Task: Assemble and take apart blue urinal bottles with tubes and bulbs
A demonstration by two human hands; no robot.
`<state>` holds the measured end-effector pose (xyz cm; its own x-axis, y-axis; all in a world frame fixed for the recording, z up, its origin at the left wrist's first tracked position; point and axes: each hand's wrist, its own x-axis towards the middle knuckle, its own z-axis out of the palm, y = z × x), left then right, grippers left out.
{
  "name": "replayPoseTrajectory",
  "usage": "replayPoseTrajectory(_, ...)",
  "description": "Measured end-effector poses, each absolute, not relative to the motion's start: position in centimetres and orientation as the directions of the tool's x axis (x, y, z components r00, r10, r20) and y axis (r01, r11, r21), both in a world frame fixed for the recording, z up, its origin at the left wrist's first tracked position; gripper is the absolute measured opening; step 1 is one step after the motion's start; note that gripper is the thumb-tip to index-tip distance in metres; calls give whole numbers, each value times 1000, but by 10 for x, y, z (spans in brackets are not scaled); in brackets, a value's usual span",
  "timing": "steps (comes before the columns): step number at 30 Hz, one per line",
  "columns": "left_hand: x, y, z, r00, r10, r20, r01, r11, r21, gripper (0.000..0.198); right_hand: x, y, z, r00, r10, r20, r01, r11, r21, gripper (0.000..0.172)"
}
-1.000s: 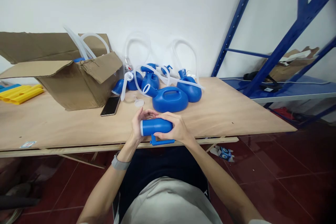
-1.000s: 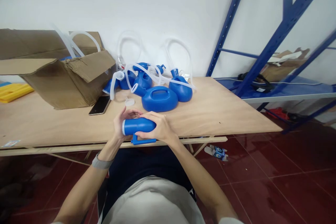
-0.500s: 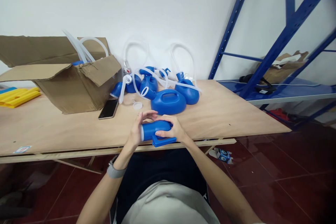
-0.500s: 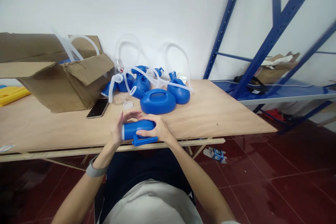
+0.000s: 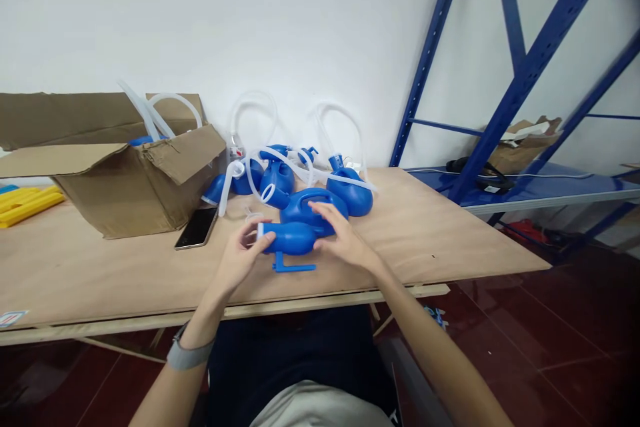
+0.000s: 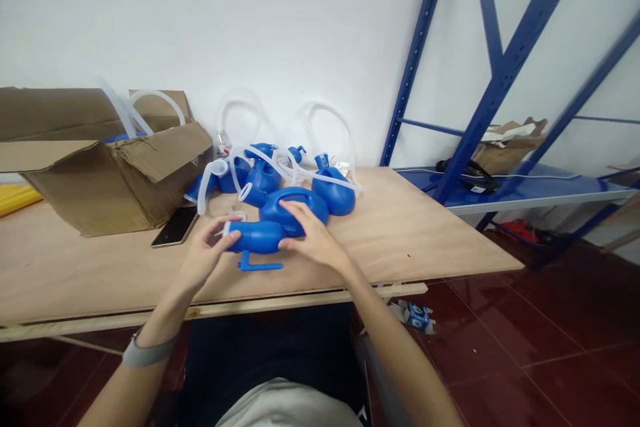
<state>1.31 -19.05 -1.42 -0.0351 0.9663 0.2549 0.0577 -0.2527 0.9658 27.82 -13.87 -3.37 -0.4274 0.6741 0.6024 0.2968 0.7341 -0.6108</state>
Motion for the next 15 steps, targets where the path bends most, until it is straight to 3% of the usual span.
replayPoseTrajectory(3, -17, -174, -5, -170, 951, 256, 12, -258, 966, 50, 291, -94, -28, -350, 725, 593, 487, 682, -546, 78)
replayPoseTrajectory(8, -48, -148, -11, -59, 998, 5, -52, -8, 999, 49, 301, -51, -35, -420, 761, 495, 605, 641, -473, 69)
replayPoseTrajectory(15, -61, -137, -8, -21, 996, -81, 390, 83, 917, 58, 311, -55, -40, -340, 742, 579, 680, 619, -394, 42)
